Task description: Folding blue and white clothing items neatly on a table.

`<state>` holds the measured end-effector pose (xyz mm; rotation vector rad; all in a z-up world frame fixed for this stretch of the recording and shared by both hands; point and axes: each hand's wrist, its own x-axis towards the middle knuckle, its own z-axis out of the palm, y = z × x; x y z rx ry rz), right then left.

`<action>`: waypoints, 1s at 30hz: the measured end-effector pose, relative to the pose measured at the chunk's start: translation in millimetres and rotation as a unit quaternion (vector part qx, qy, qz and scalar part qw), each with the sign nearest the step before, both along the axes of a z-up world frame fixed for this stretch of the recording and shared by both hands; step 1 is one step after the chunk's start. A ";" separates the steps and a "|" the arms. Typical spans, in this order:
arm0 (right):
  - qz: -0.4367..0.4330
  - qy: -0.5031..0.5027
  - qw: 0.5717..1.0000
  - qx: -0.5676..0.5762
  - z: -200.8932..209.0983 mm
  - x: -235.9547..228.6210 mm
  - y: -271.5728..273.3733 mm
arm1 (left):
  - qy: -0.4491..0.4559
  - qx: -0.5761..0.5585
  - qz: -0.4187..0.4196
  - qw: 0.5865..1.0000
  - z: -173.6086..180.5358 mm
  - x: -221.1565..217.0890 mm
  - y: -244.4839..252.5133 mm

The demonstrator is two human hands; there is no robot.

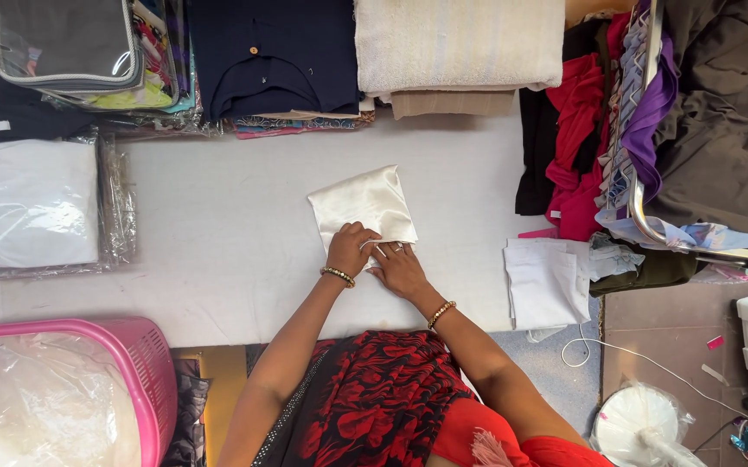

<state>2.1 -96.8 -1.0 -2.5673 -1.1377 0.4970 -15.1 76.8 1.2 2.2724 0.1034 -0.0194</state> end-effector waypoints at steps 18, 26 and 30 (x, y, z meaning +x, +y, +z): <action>-0.112 -0.083 0.976 0.168 0.2 -6.2 -46.7 | -0.012 0.155 -0.129 0.979 10.9 -50.5 13.5; -0.052 -0.173 0.974 0.137 8.5 17.2 -19.8 | -0.063 0.225 -0.120 0.965 -41.4 -49.7 5.4; -0.053 -0.189 0.964 0.182 -8.1 27.2 -17.5 | -0.080 0.153 -0.067 0.983 -40.9 -37.0 2.7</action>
